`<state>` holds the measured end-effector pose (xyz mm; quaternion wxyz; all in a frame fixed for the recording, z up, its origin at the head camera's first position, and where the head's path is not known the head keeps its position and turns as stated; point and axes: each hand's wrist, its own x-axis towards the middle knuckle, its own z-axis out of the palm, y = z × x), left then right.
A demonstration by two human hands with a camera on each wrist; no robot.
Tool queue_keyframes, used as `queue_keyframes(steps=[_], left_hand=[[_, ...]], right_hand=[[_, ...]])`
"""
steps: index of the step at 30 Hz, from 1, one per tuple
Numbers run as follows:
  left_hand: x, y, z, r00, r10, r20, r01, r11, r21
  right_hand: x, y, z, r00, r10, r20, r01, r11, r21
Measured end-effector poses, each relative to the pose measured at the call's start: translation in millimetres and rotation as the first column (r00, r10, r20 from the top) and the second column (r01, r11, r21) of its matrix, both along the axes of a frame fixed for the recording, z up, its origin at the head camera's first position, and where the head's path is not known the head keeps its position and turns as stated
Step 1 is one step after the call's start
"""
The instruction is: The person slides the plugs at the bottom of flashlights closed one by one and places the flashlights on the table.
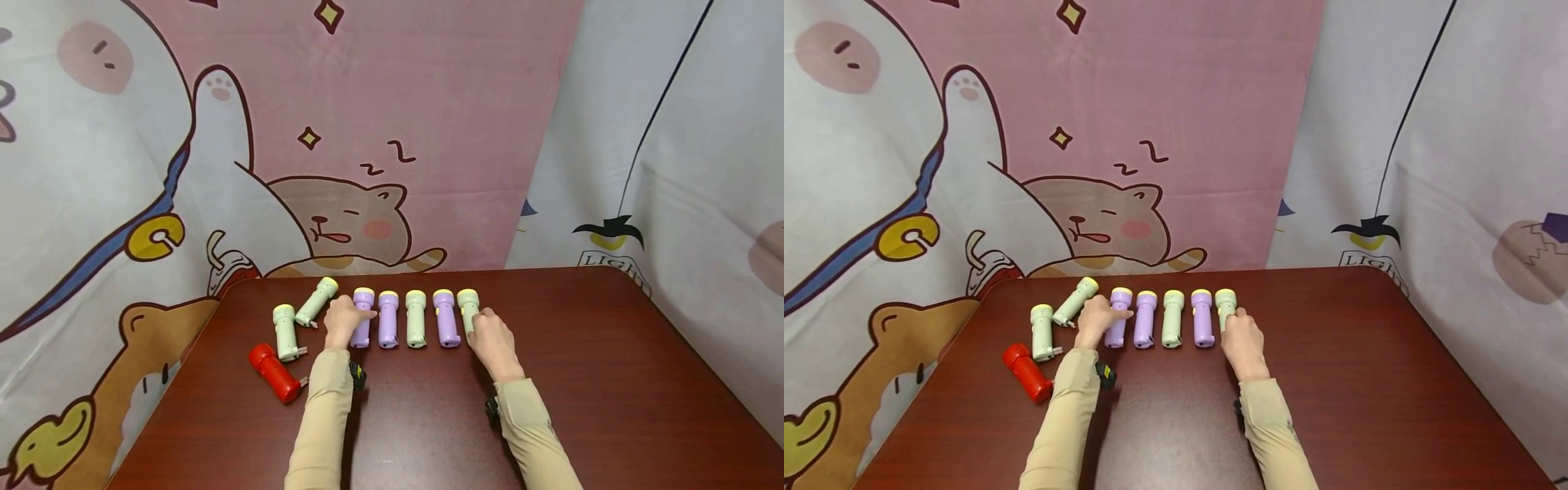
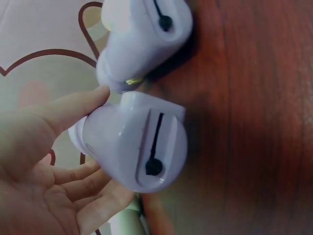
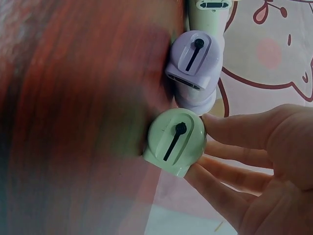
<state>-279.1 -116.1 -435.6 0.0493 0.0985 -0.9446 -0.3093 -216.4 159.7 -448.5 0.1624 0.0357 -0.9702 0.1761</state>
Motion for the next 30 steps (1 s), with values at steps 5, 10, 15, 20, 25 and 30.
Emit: queue_keyframes(steps=[5,10,15,20,25,30], left_hand=[[-2.9,0.4,-4.1,1.000,-0.003,0.013,0.003,1.000,-0.009],[-5.0,2.4,-8.4,1.000,-0.002,0.027,0.002,1.000,-0.007],[-6.2,4.4,-10.4,1.000,-0.001,0.029,0.001,1.000,-0.014],[-5.9,4.7,-10.7,1.000,0.000,0.018,0.000,1.000,-0.028],[-5.3,4.6,-11.0,1.000,0.002,0.009,-0.001,0.999,-0.035],[-4.7,3.8,-10.1,1.000,-0.008,0.025,0.009,1.000,-0.028]], right_hand=[[0.0,-0.2,-0.3,1.000,0.002,-0.013,-0.002,1.000,0.004],[-0.2,-1.2,-2.1,1.000,-0.008,-0.018,0.008,1.000,0.010],[0.1,-2.2,-3.6,0.999,-0.019,-0.040,0.020,1.000,0.014],[-0.2,-3.4,-1.6,0.999,-0.026,-0.030,0.026,1.000,0.012],[-1.0,-3.8,-0.5,1.000,-0.027,0.003,0.027,1.000,0.011],[-1.2,-4.2,0.2,1.000,-0.028,0.009,0.028,1.000,0.013]])
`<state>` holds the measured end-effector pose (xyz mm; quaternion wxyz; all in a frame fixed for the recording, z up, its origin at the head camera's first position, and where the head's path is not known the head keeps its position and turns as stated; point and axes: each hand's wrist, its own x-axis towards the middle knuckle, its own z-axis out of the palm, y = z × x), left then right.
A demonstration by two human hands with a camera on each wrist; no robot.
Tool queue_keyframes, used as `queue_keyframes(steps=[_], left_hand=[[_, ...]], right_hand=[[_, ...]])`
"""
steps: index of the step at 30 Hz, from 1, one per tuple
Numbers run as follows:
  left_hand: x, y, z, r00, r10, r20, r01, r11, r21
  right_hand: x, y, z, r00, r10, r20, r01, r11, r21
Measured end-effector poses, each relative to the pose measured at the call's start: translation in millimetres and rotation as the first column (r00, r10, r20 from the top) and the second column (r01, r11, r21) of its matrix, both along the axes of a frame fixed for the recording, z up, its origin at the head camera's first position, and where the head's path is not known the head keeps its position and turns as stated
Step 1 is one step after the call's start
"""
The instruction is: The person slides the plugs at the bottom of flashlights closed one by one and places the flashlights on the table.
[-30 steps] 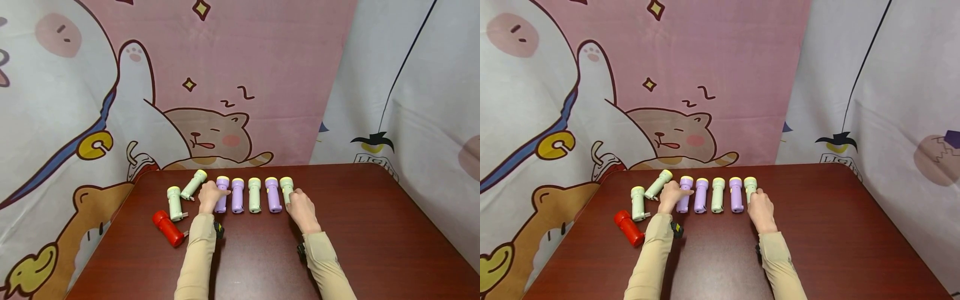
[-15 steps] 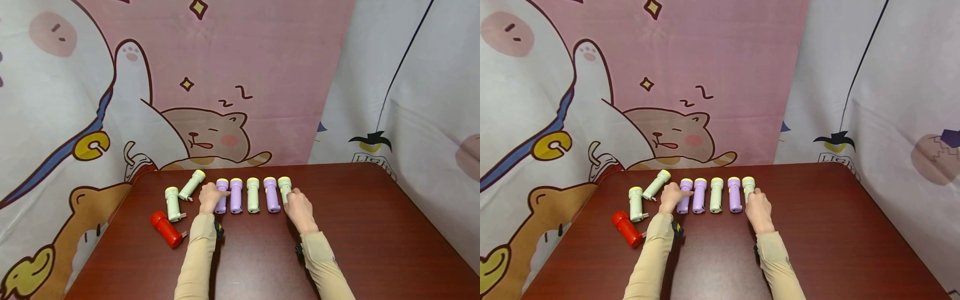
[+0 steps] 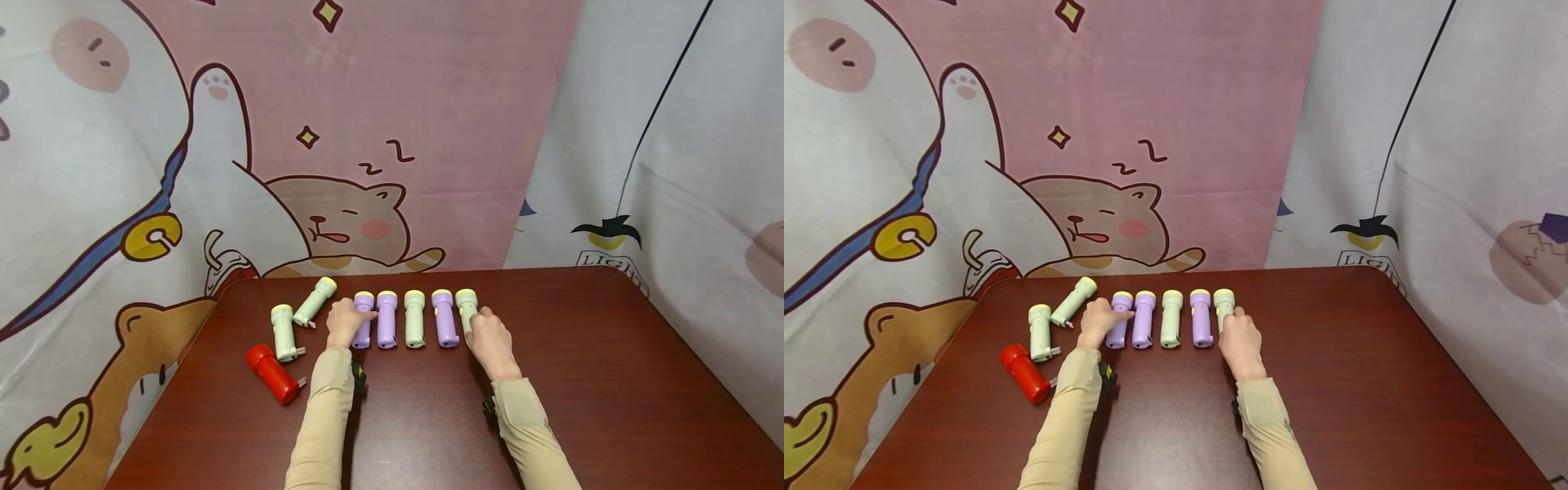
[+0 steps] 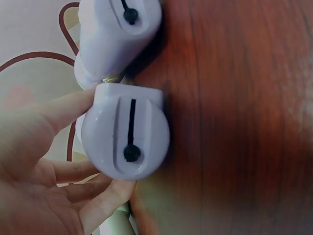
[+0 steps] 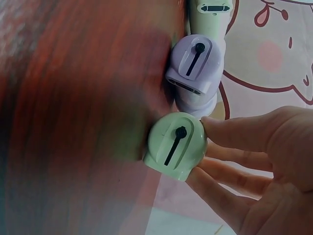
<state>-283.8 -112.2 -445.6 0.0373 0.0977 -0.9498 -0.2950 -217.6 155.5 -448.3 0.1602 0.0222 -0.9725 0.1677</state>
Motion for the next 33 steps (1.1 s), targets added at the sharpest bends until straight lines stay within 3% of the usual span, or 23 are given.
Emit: queue_keyframes(steps=[12,19,29,33], left_hand=[[-2.4,-5.6,7.3,0.999,-0.049,-0.022,0.049,0.999,0.004],[-9.9,-16.9,14.8,0.993,-0.040,-0.113,0.036,0.999,-0.032],[-24.8,-38.5,8.1,0.967,-0.055,-0.249,0.033,0.995,-0.092],[-30.0,-49.4,4.1,0.962,-0.051,-0.267,0.018,0.992,-0.126]], right_hand=[[-1.4,3.5,0.7,1.000,-0.004,0.014,0.004,1.000,-0.012],[-1.6,4.1,1.3,1.000,-0.003,0.018,0.004,1.000,-0.021],[-1.8,4.5,2.1,0.999,0.003,0.036,-0.001,0.999,-0.040],[-1.4,4.7,1.8,0.999,0.004,0.046,-0.002,0.999,-0.046]])
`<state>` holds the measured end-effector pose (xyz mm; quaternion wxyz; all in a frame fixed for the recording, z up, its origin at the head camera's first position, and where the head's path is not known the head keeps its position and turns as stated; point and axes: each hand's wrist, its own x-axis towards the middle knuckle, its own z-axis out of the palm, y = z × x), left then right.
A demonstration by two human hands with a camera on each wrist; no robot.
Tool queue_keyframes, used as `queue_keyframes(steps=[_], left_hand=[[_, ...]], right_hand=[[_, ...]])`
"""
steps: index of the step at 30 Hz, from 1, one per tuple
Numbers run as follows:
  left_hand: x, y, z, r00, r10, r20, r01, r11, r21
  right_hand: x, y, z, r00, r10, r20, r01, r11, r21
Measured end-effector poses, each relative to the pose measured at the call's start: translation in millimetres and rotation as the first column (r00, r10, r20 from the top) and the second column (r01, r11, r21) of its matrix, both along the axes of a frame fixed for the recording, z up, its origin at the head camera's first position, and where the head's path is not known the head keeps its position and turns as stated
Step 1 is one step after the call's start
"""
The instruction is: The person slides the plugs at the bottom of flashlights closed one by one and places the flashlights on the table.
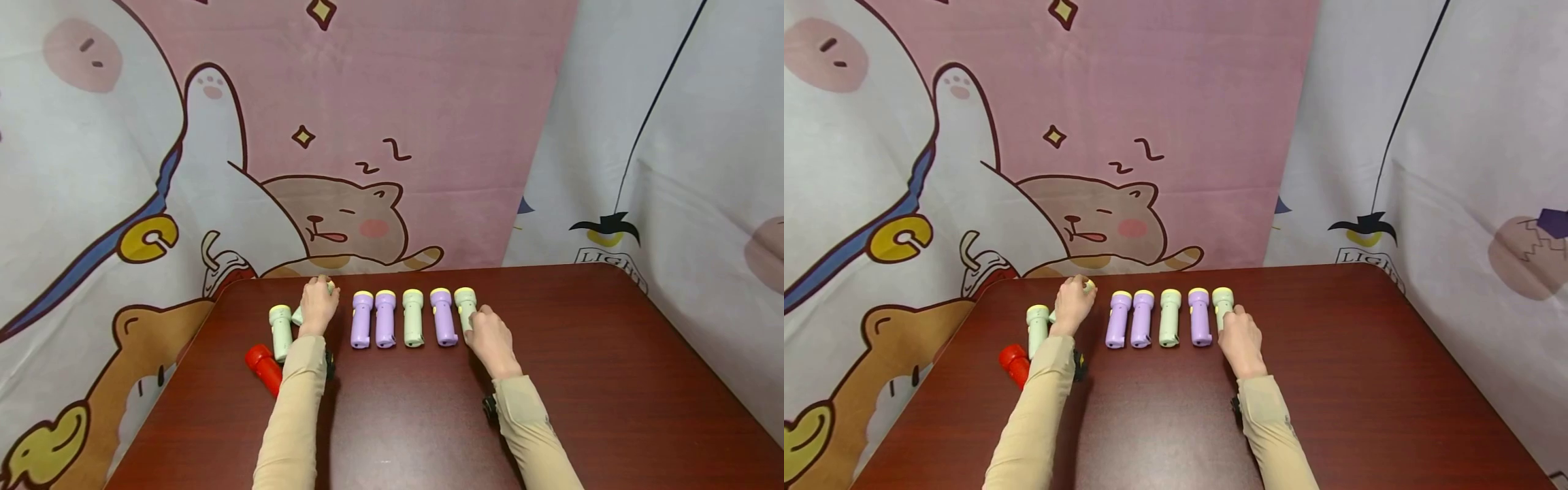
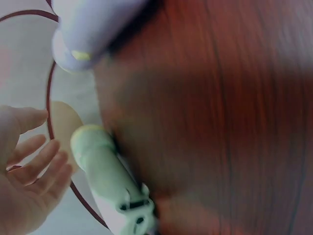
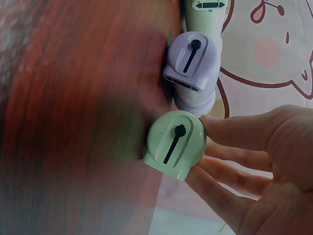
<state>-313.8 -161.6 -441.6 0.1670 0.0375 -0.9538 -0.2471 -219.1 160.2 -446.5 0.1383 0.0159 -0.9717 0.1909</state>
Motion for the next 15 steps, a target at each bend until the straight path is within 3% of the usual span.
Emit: queue_keyframes(steps=[4,8,12,15], left_hand=[[-4.2,-11.6,-4.6,0.999,0.022,0.049,-0.017,0.996,-0.088],[-5.8,-23.5,-11.5,0.986,0.032,0.162,-0.003,0.985,-0.173],[-7.1,-32.0,-17.3,0.966,0.042,0.255,0.008,0.981,-0.192],[-8.6,-34.1,-19.6,0.960,0.050,0.274,0.002,0.982,-0.186]], right_hand=[[-0.3,0.4,-0.5,1.000,0.000,0.009,0.000,1.000,-0.007],[-0.3,0.1,-0.7,1.000,-0.003,0.006,0.003,1.000,-0.010],[-0.5,0.0,-0.9,1.000,-0.008,0.009,0.008,1.000,-0.005],[-0.3,0.2,-0.4,1.000,-0.009,0.018,0.009,1.000,-0.004]])
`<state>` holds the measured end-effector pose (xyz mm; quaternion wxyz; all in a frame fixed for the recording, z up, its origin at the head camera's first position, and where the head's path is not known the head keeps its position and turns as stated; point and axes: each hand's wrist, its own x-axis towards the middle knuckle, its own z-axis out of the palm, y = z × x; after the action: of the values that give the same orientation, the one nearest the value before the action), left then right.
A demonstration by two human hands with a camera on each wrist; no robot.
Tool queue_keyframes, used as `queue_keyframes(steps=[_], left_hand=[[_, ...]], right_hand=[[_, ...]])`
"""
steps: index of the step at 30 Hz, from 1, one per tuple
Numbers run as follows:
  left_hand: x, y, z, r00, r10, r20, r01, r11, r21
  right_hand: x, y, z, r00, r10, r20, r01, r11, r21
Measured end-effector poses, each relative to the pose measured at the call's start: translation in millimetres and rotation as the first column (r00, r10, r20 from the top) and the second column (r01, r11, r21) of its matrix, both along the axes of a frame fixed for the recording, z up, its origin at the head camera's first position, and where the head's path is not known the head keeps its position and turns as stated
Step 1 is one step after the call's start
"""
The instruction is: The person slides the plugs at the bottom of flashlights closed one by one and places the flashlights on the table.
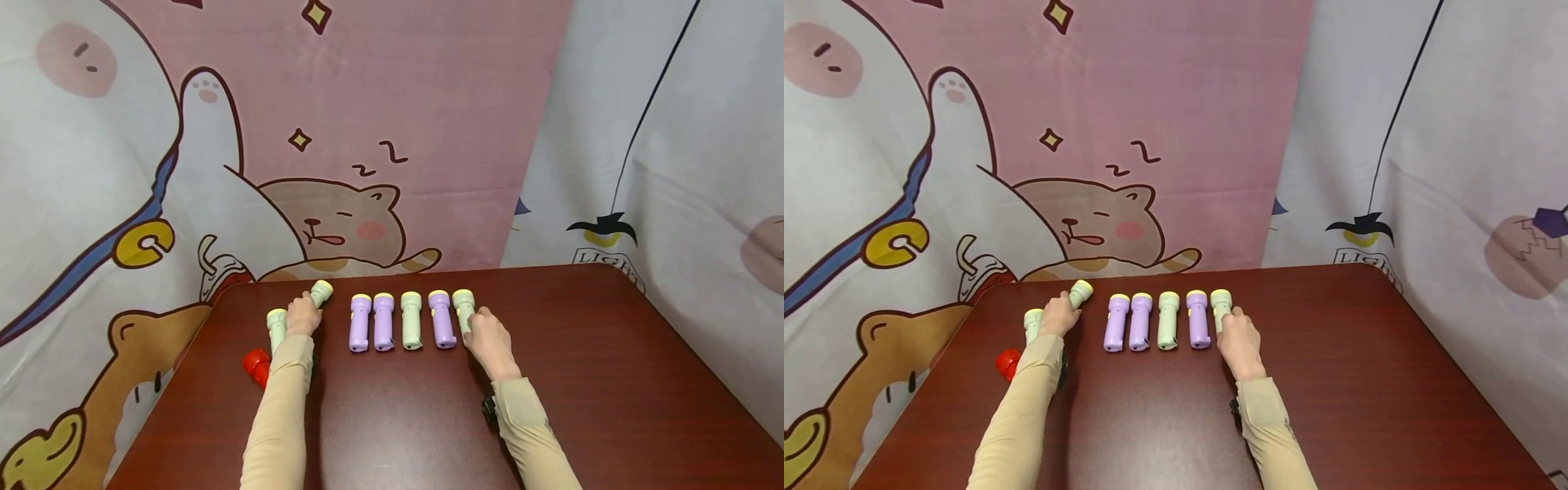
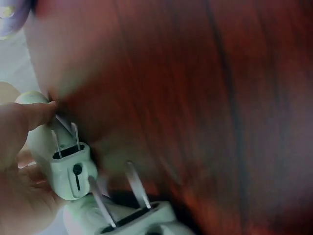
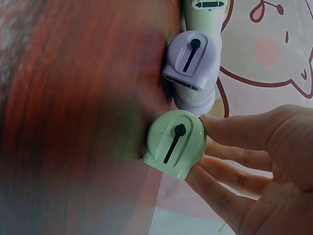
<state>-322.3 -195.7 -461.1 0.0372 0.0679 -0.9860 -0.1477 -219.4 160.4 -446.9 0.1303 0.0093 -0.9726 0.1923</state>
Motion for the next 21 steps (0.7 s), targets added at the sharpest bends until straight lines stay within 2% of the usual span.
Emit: queue_keyframes(steps=[16,21], left_hand=[[-1.5,0.0,-5.2,0.995,0.006,-0.103,-0.003,1.000,0.024],[-1.3,0.6,-0.4,0.988,0.008,-0.156,0.001,0.998,0.060]], right_hand=[[0.4,-0.2,0.7,1.000,-0.001,0.010,0.001,1.000,0.002],[0.5,0.1,0.9,1.000,0.002,0.001,-0.002,1.000,0.003]])
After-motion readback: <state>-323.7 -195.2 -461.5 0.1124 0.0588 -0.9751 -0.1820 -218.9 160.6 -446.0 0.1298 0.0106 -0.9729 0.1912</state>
